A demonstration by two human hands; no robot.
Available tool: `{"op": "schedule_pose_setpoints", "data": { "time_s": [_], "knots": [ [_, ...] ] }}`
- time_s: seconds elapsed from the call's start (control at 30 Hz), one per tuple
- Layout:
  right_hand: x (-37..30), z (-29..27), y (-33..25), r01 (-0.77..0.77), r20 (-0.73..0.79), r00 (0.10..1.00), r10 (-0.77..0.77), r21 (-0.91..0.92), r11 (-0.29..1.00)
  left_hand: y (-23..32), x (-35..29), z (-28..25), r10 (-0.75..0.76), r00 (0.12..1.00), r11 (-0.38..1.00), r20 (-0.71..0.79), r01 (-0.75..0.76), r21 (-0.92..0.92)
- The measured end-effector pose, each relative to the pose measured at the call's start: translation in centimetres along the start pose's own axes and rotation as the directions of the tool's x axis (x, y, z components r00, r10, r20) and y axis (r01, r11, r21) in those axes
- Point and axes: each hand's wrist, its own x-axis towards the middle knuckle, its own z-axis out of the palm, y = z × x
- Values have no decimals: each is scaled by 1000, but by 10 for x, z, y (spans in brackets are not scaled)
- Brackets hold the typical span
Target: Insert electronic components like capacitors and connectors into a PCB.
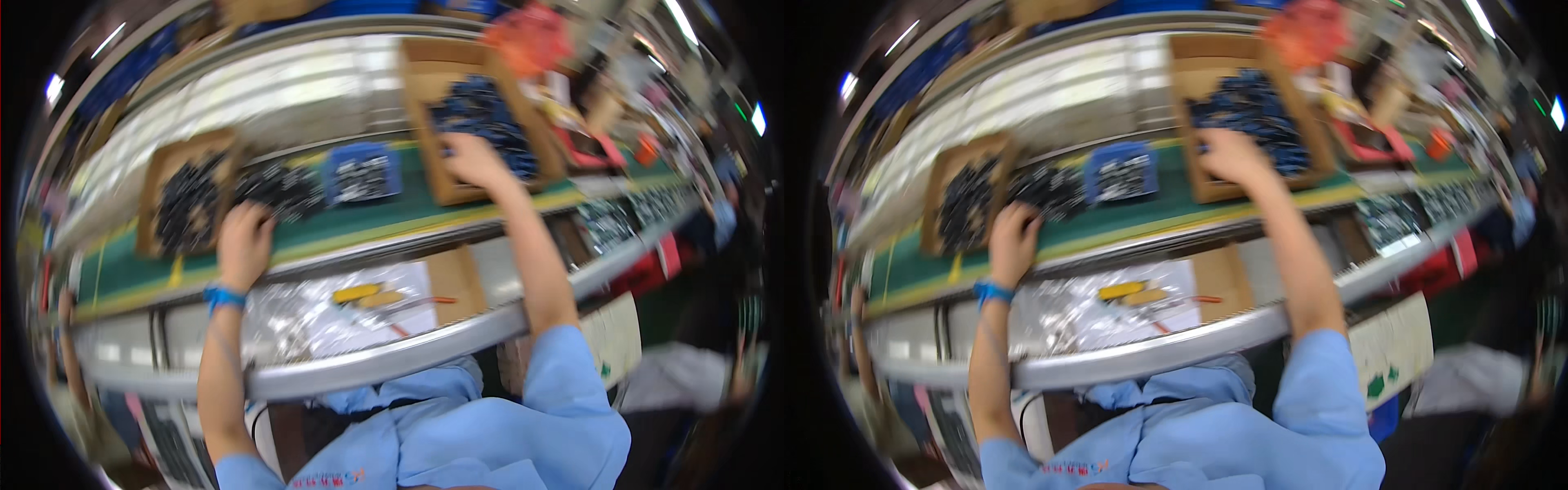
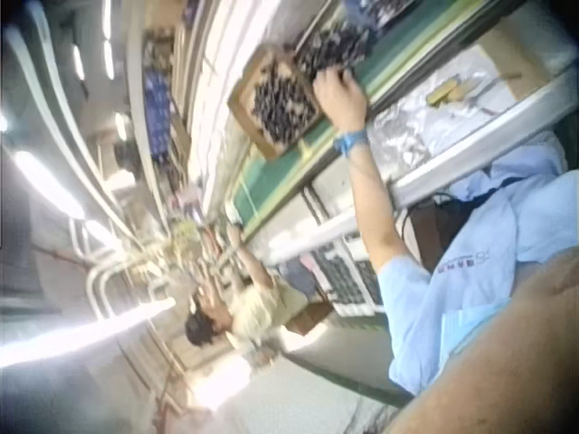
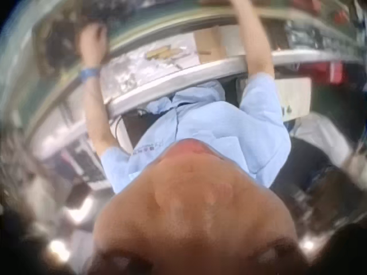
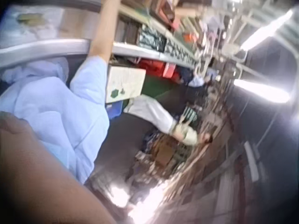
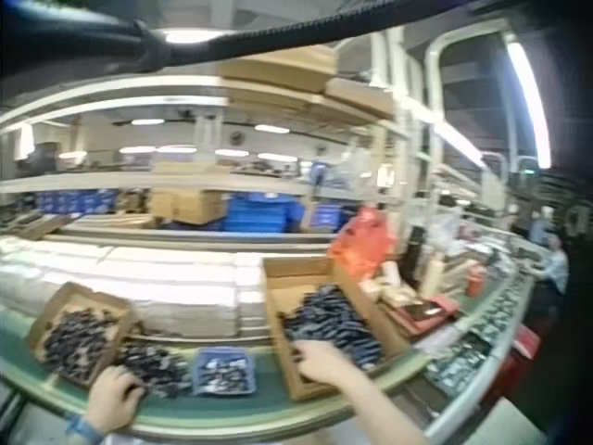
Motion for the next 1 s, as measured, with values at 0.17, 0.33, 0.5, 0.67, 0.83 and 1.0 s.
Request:
{"op": "schedule_pose_setpoints", "data": {
  "time_s": [0.17, 0.33, 0.5, 0.67, 0.83, 1.0],
  "knots": [
    [4, 4, -1, -18, 45, 999, 19, -23, 1000, 1, -5, -7, -8, 999, 999, 54, 6, 44],
    [-6, -4, -2, -32, -7, 999, 32, -16, 999, 2, -1, -2, 28, 997, 998, 77, -32, 47],
    [8, 7, 1, 14, -11, 1000, -14, -19, 1000, -16, -5, 1, 27, 992, 1000, 122, -28, 10],
    [21, 21, 7, 43, -43, 998, -44, -33, 999, -24, -10, -1, -23, 988, 998, 155, 13, 64],
    [22, 21, 13, 0, -57, 998, -1, -21, 1000, -19, -6, 4, -38, 983, 996, 178, 22, 90],
    [25, 18, 9, -23, -16, 1000, 23, -23, 999, -19, -7, 4, -70, 980, 991, 185, 47, 128]
  ]
}}
